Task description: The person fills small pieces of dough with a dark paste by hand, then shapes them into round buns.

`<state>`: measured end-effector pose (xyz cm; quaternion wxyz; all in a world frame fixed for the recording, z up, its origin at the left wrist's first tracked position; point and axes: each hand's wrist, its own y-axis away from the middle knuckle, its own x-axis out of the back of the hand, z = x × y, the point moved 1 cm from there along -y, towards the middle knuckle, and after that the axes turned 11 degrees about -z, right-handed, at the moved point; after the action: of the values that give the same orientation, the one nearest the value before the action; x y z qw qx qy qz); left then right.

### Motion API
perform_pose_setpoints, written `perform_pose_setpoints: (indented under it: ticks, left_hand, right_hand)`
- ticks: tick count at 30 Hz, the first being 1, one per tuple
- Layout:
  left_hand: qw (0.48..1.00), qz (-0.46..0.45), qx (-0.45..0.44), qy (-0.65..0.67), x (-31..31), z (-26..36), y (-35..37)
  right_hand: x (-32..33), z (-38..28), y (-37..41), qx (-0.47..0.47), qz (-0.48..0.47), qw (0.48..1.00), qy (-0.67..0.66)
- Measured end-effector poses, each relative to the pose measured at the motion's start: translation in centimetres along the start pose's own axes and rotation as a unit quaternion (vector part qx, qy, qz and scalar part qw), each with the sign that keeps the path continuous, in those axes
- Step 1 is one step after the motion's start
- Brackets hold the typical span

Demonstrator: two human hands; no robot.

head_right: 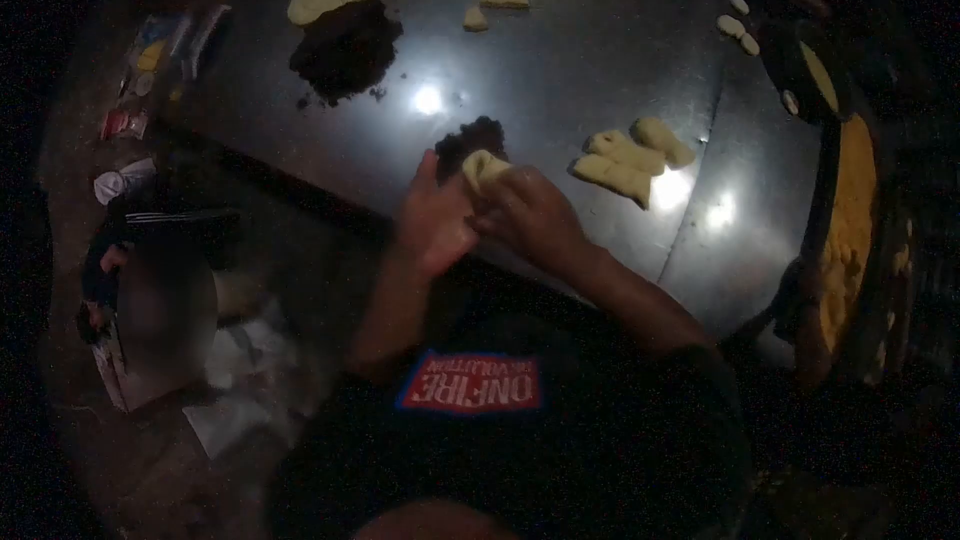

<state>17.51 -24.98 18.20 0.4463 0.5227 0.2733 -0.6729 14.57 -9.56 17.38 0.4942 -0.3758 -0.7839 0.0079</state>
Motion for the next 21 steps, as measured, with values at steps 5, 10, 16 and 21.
perform_pose_setpoints:
  ticks: [5, 10, 16, 21]
  left_hand:
    - [0.95, -0.004, 0.011, -0.312, -0.4, 0.1, 3.4]
    - [0.94, -0.1, -0.17, -0.28, -2.6, -0.9, 5.1]
    - [0.762, -0.009, -0.232, -0.604, -4.0, -3.0, 4.1]
    - [0.817, -0.151, -0.15, -0.536, -3.8, -1.4, 2.9]
  right_hand:
    - [1.6, -4.3, 0.3, 0.089, 0.008, 0.996, -0.023]
    - [2.1, -7.9, -0.8, -0.154, 0.181, 0.907, -0.348]
    - [0.5, -7.0, -0.7, -0.105, 0.181, 0.975, -0.067]
    - [1.9, -4.5, -0.5, -0.085, 0.247, 0.963, 0.066]
